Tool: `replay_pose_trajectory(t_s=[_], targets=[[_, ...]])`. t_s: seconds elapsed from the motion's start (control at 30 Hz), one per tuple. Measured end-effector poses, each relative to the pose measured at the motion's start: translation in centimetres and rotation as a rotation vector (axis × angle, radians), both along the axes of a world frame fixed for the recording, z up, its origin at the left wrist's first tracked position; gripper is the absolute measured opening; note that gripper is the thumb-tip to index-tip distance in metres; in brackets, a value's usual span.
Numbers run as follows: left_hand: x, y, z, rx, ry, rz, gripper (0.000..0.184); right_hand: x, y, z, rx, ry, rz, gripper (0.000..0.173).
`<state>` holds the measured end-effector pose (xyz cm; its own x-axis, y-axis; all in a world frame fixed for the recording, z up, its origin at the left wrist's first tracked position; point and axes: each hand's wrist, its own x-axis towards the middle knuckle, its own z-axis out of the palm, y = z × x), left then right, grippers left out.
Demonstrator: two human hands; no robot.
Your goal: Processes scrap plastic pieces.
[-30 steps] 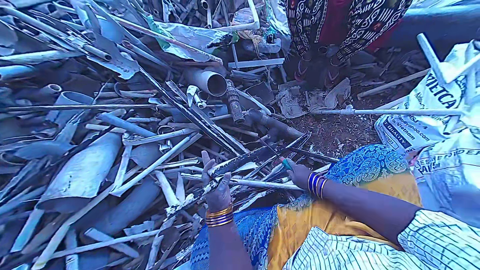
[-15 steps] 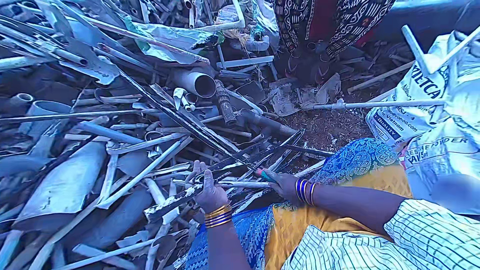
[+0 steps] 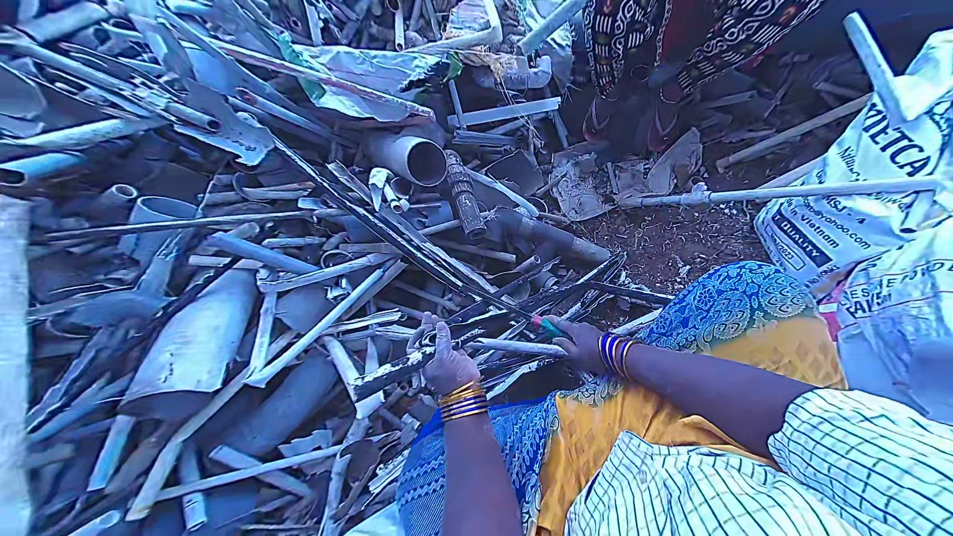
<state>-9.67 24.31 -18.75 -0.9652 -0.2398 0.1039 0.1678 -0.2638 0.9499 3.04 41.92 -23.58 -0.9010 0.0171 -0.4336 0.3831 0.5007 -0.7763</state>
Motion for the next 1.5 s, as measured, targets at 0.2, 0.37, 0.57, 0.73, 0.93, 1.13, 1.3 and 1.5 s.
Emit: replay_pose_trajectory(t_s=[0.2,0.37,0.57,0.73,0.93,1.13,1.3,1.5], targets=[[-0.2,-0.6,0.9,-0.023,0.053,-0.009,0.029,-0.6,1.4,-2.0,-0.735,-0.136,-0.759,0.040],[0.3,-0.5,0.5,-0.096,0.050,0.031,0.030,-1.8,1.2,-2.9,-0.693,-0.214,-0.806,0.039],[0.2,-1.1,-0.8,-0.125,0.046,0.018,0.028,-2.1,-0.8,-2.5,-0.671,-0.277,-0.657,0.038],[-0.3,-1.8,-1.3,-0.108,0.066,-0.003,0.027,-1.7,-1.8,-1.1,-0.663,-0.277,-0.539,0.040],[-0.8,-1.8,-1.6,-0.093,0.096,-0.020,0.026,-1.0,-2.1,-0.1,-0.781,-0.280,-0.508,0.036],[-0.8,-1.6,-1.5,-0.114,0.122,-0.023,0.029,-0.2,-2.5,1.0,-0.831,-0.272,-0.465,0.035],[-1.0,-1.4,-1.2,-0.142,0.135,-0.009,0.032,0.6,-2.3,1.3,-0.803,-0.229,-0.373,0.039],[-0.7,-1.4,-1.3,-0.122,0.205,-0.083,0.028,-2.0,0.3,-0.8,-0.662,-0.249,-0.762,0.039]])
